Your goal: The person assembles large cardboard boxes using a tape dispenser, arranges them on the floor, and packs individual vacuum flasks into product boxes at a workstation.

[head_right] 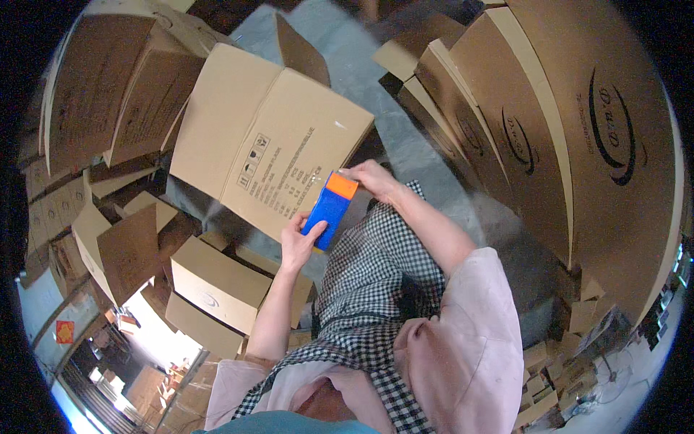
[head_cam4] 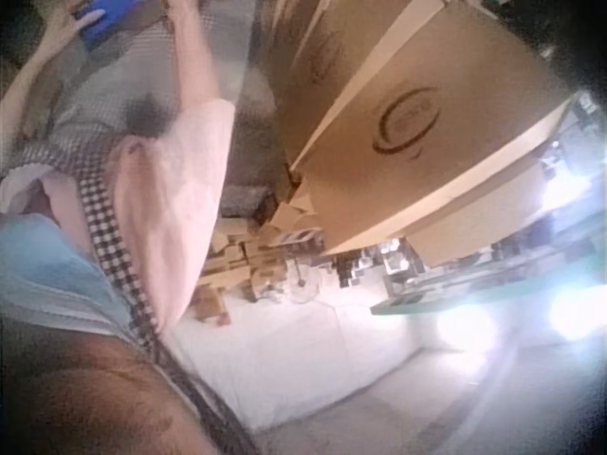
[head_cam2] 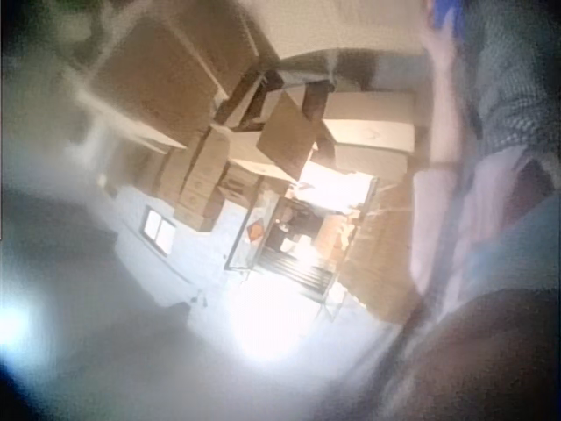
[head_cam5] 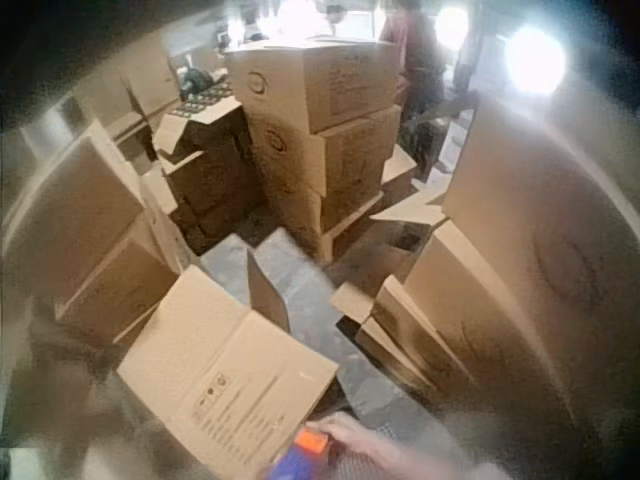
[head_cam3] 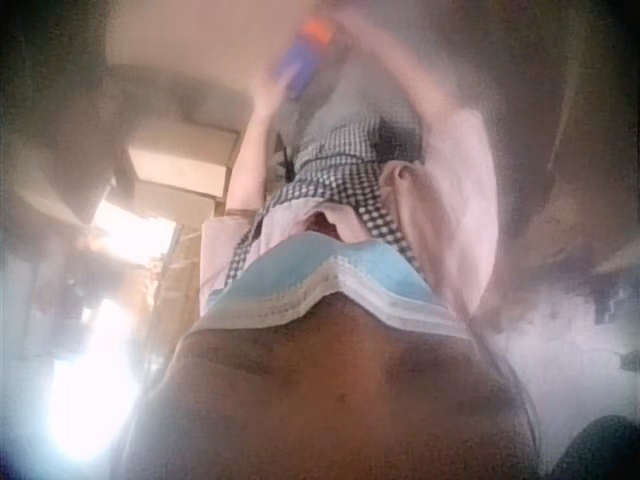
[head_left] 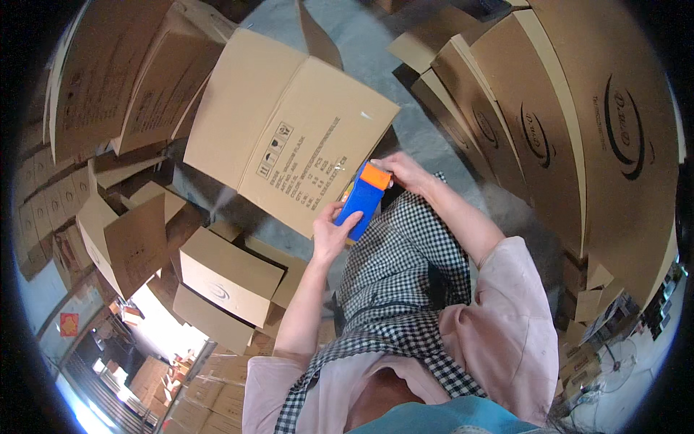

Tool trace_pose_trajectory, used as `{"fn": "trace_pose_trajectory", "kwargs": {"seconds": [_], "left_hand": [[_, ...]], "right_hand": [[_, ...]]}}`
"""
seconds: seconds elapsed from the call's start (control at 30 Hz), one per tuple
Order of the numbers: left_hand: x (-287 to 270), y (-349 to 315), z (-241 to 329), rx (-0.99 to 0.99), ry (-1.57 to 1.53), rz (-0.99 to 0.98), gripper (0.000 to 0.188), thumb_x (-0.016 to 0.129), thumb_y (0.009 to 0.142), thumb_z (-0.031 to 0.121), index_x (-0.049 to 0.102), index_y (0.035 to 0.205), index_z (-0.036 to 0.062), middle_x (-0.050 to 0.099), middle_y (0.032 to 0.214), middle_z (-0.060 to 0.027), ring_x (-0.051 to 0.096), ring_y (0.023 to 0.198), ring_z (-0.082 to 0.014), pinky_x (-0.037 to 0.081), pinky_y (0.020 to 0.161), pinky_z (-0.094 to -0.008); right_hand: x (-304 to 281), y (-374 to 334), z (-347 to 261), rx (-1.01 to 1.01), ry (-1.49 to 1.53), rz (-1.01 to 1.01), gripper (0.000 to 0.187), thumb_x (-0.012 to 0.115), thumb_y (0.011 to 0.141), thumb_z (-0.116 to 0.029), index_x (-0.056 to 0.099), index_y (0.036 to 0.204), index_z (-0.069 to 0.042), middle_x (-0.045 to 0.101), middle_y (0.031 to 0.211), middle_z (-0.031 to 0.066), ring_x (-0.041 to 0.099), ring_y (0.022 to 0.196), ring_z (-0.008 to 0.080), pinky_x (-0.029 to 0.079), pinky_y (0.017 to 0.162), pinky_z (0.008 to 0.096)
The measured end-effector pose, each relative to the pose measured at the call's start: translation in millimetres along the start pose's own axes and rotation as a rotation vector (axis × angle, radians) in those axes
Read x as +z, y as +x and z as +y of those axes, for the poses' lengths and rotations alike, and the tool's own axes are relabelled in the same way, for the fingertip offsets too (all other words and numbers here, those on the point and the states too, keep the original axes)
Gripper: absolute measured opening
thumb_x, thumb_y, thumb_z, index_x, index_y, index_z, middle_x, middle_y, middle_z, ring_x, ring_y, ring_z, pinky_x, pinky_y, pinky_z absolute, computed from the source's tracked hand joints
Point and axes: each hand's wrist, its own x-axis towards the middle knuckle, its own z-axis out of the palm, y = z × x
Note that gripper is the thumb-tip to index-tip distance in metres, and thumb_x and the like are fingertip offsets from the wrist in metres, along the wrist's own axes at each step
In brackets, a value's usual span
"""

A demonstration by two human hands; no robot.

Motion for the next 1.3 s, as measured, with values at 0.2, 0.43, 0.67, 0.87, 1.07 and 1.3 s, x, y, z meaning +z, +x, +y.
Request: {"fn": "trace_pose_trajectory", "kwargs": {"seconds": [0.2,0.43,0.67,0.87,1.07,1.3], "left_hand": [[34.3,70.5,18.8,0.015,0.177,0.02,0.042,0.081,0.076,0.031,0.065,0.087,-0.0065,0.069,0.073,-0.0116,0.064,0.065,-0.0124,0.052,0.061,-0.0281],[67.9,133.1,34.4,-0.035,0.424,0.173,0.047,0.079,0.075,0.038,0.067,0.079,-0.0073,0.063,0.06,-0.0091,0.057,0.054,-0.013,0.047,0.053,-0.0296],[79.9,145.6,59.9,-0.11,0.482,0.141,0.052,0.077,0.072,0.047,0.066,0.076,-0.0036,0.065,0.066,-0.0188,0.066,0.061,-0.0302,0.052,0.061,-0.04],[67.0,144.2,25.4,-0.045,0.519,0.148,0.057,0.075,0.071,0.052,0.066,0.078,-0.0033,0.066,0.069,-0.0213,0.066,0.065,-0.0353,0.053,0.064,-0.0425],[-36.2,43.2,-71.2,-0.13,0.307,0.042,0.061,0.075,0.071,0.055,0.069,0.097,-0.0006,0.069,0.075,-0.0163,0.068,0.068,-0.0234,0.053,0.067,-0.0353],[-186.7,-105.8,-221.8,-0.233,0.243,0.206,0.034,0.082,0.074,0.029,0.068,0.081,-0.0013,0.061,0.065,-0.0042,0.053,0.059,-0.0083,0.046,0.056,-0.0276]], "right_hand": [[-76.8,54.8,-109.8,-1.139,-1.362,0.737,0.02,0.065,0.085,-0.026,0.072,0.076,-0.009,0.065,0.076,0.0136,0.063,0.075,0.034,0.05,0.069,0.0428],[-145.3,142.4,-111.2,-0.796,-1.409,0.915,0.03,0.063,0.086,-0.039,0.074,0.085,-0.012,0.07,0.086,0.0112,0.065,0.082,0.0346,0.049,0.08,0.0447],[-189.5,183.0,-46.2,0.028,-1.163,0.811,0.077,0.063,0.083,-0.057,0.046,0.14,-0.009,0.047,0.138,0.0244,0.045,0.129,0.0377,0.034,0.109,0.0431],[-61.3,157.2,-98.5,-0.308,-1.108,0.372,0.091,0.047,0.082,-0.074,0.039,0.143,-0.008,0.044,0.14,0.0255,0.042,0.132,0.035,0.031,0.11,0.0459],[-41.0,141.6,-82.6,-0.237,-1.641,0.867,0.094,0.026,0.083,-0.082,0.069,0.106,-0.002,0.065,0.105,0.0283,0.063,0.105,0.0389,0.049,0.09,0.0485],[-31.8,147.9,-84.7,-0.34,-1.663,0.943,0.086,0.031,0.085,-0.078,0.065,0.117,-0.006,0.064,0.112,0.0261,0.059,0.109,0.0408,0.045,0.095,0.0494]]}}
